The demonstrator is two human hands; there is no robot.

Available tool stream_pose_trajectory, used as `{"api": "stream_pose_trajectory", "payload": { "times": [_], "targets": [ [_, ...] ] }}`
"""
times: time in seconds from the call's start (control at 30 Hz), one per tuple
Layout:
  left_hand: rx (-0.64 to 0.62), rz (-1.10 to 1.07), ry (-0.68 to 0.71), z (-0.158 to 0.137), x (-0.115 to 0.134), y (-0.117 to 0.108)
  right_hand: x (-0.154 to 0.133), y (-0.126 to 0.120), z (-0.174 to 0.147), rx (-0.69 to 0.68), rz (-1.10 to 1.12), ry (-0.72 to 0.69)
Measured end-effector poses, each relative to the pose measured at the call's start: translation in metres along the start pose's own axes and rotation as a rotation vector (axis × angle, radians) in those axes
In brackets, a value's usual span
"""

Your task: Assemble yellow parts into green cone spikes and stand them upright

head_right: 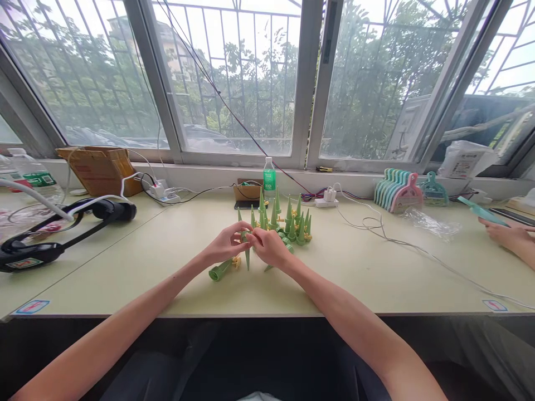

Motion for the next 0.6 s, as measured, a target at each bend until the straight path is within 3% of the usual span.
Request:
{"api": "stream_pose_trajectory", "payload": {
  "times": [0.6],
  "targets": [
    [0.001,0.027,0.002,-0.0001,0.0012,0.0008,0.0008,0.0027,0.0001,-0.019,-0.005,-0.01]
  ]
}}
Point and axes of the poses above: each hand's wrist, its own z-axis towards the middle knuckle, its own y-axis out of the palm, x = y × z, the point moved 8 cm from there along z, towards the middle knuckle, and after that the axes turned 1 degree about -x, right-handed, at the moved point
